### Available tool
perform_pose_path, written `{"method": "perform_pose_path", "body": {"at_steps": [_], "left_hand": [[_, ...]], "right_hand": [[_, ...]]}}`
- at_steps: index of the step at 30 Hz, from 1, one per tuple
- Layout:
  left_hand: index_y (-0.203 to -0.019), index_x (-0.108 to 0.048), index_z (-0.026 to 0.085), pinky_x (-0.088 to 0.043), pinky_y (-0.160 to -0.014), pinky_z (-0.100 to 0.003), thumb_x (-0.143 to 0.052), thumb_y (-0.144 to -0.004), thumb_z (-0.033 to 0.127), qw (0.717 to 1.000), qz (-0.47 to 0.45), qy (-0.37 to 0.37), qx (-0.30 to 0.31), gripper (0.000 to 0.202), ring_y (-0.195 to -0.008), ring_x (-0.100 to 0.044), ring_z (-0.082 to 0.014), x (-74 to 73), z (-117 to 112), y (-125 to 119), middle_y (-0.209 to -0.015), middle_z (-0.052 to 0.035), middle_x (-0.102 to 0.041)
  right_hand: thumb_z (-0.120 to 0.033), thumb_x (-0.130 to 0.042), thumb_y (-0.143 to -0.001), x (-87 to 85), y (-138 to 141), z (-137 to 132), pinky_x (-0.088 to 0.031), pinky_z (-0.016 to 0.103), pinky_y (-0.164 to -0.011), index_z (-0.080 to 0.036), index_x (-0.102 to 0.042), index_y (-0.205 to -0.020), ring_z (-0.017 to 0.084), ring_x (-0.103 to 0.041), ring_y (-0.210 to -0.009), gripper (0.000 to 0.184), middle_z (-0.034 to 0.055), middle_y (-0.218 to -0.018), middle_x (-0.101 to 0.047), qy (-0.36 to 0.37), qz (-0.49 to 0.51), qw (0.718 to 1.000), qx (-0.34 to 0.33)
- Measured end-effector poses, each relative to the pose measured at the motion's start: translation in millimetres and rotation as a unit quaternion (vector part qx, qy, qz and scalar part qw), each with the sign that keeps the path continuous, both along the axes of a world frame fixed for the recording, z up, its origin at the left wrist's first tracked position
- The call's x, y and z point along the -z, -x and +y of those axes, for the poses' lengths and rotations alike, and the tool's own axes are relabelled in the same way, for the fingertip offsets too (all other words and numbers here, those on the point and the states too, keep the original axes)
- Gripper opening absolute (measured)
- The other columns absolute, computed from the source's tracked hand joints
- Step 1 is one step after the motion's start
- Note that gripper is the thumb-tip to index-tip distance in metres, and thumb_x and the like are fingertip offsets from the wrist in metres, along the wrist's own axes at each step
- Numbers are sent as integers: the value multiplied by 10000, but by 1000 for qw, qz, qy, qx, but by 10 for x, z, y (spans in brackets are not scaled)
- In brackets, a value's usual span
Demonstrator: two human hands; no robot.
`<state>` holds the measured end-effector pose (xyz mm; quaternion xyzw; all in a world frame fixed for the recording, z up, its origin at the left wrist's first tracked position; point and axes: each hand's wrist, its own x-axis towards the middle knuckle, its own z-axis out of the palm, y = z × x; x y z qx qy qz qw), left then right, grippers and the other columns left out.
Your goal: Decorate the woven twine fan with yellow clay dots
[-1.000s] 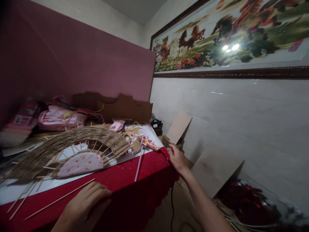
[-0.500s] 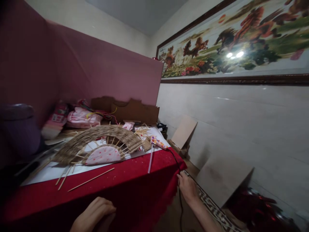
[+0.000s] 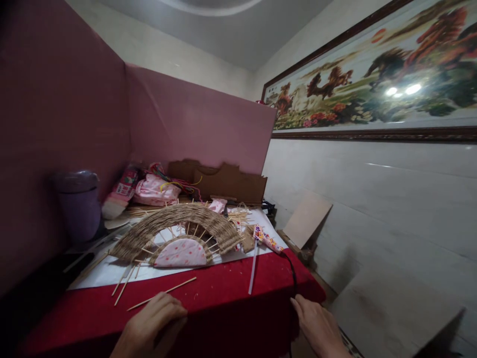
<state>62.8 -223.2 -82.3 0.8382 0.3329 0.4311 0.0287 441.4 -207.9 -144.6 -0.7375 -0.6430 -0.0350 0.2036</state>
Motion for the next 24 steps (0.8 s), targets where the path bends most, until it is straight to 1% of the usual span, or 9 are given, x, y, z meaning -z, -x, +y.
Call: {"method": "perform_pose_path", "body": {"at_steps": [2,4,6,9,12,15,19,21,24], "left_hand": [[-772,-583,206,-472,-600,-249,-473,-865,170,999,-2,13,-43,149,-682,-592,-150,-169,137,125,-726,-20,-635],[-831,-608,212,-486,-659,-279,-485,-864,248,994,-9,15,-108,132,-748,-614,-172,-340,327,290,-817,-36,-662],[-906,-613,208,-483,-721,-309,-494,-855,342,982,-6,29,-184,187,-833,-618,-200,-519,550,473,-910,-54,-669],[-1021,-581,165,-449,-807,-367,-436,-868,391,949,50,60,-307,309,-950,-586,-255,-797,862,696,-1039,-103,-638],[-1141,-506,96,-393,-890,-403,-314,-908,399,921,124,95,-357,428,-1071,-524,-294,-1007,1070,789,-1146,-162,-583],[-1156,-468,62,-393,-861,-401,-205,-925,417,901,146,130,-388,499,-1058,-537,-319,-1049,1179,803,-1127,-198,-583],[-1200,-418,88,-410,-780,-343,-117,-932,420,892,159,184,-381,522,-985,-598,-297,-903,1263,854,-1058,-183,-633],[-1204,-428,102,-407,-747,-336,-118,-930,422,885,160,202,-389,523,-941,-622,-297,-830,1298,898,-997,-177,-661],[-1174,-482,144,-394,-701,-335,-153,-922,433,865,166,208,-426,505,-891,-636,-297,-776,1328,951,-919,-150,-685]], "right_hand": [[-416,-417,-826,-104,-32,-26,-413,288,-533,-263,-517,-515,234,-640,-569,361,41,-551,-640,20,8,1000,-6],[-416,-422,-822,-303,-60,-53,-413,294,-521,-262,-519,-480,239,-635,-548,387,56,-522,-631,39,6,999,4],[-418,-416,-821,-589,-41,-64,-401,305,-506,-266,-556,-497,254,-633,-539,384,75,-503,-624,48,-4,998,31],[-470,-345,-851,-1055,162,28,-405,324,-526,-276,-644,-731,280,-651,-638,376,84,-682,-693,-1,5,997,73],[-474,-332,-886,-1322,530,346,-457,291,-677,-270,-638,-894,232,-647,-816,367,60,-896,-702,-47,104,990,-81],[-433,-380,-882,-1311,864,831,-443,318,-837,-214,-604,-1035,233,-594,-979,349,83,-1045,-658,-72,141,970,-182],[-344,-381,-876,-1177,1109,1359,-438,342,-848,-151,-544,-1135,226,-587,-967,361,100,-1002,-647,-25,174,961,-211],[-327,-373,-873,-1162,1182,1472,-446,339,-824,-134,-527,-1148,220,-599,-928,369,96,-952,-654,1,202,955,-218],[-308,-383,-866,-1188,1270,1486,-441,334,-816,-139,-537,-1109,213,-601,-906,334,89,-934,-658,15,219,949,-227]]}}
